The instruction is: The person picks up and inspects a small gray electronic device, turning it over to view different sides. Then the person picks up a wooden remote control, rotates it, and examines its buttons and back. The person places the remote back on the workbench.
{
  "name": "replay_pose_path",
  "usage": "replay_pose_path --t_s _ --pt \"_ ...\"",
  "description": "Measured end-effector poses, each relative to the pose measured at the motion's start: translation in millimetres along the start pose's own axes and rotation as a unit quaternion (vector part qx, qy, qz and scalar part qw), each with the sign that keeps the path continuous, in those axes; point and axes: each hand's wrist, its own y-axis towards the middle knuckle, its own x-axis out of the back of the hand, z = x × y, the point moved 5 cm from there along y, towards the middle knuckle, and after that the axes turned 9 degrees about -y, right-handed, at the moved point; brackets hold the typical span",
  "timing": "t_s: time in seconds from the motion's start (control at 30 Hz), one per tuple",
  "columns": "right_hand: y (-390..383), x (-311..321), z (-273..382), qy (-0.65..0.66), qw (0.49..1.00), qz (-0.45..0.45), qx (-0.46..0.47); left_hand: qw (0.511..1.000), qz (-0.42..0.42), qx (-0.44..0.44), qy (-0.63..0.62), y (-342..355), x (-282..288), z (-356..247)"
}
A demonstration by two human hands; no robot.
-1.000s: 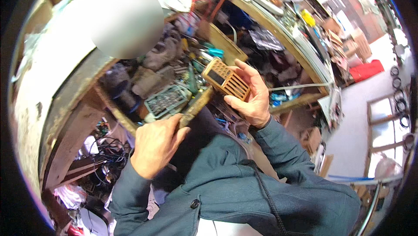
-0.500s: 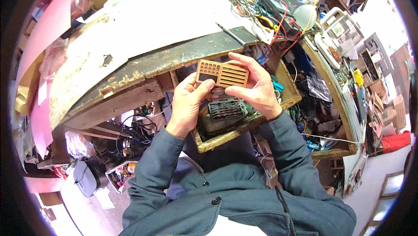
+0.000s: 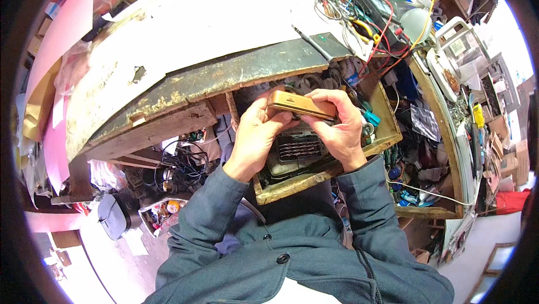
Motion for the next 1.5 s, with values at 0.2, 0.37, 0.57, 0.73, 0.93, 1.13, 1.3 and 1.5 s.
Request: replay_pose_path --t_s 0.2,0.37,0.57,0.73,0.93,1.13,1.3,1.5 --pt "0 2 1 -0.036 0.999 -0.011 0.034 1.000 -0.007 0.000 0.001 0 0 2" --pt "0 3 5 -0.064 0.995 -0.019 0.075 1.000 0.011 0.014 -0.011 0 1 3" --pt "1 -3 17 -0.143 0.981 0.032 0.124 0.998 0.028 0.035 -0.041 -3 -6 -1" --pt "1 -3 23 -0.184 0.964 0.010 0.191 0.997 0.013 0.032 -0.069 -6 -5 -3" --pt "-2 -3 32 -0.192 0.950 0.006 0.244 0.998 0.005 0.009 -0.057 -9 -1 -5" --pt "-2 -2 37 -0.178 0.954 0.021 0.242 0.998 -0.028 -0.022 -0.048 -12 0 -9" --pt "-1 -1 33 -0.151 0.967 0.027 0.202 0.998 -0.028 -0.034 -0.038 -11 5 -5" --pt "-6 3 -3 0.118 0.985 0.047 -0.119 0.999 -0.031 -0.021 0.000 -9 -5 -5"
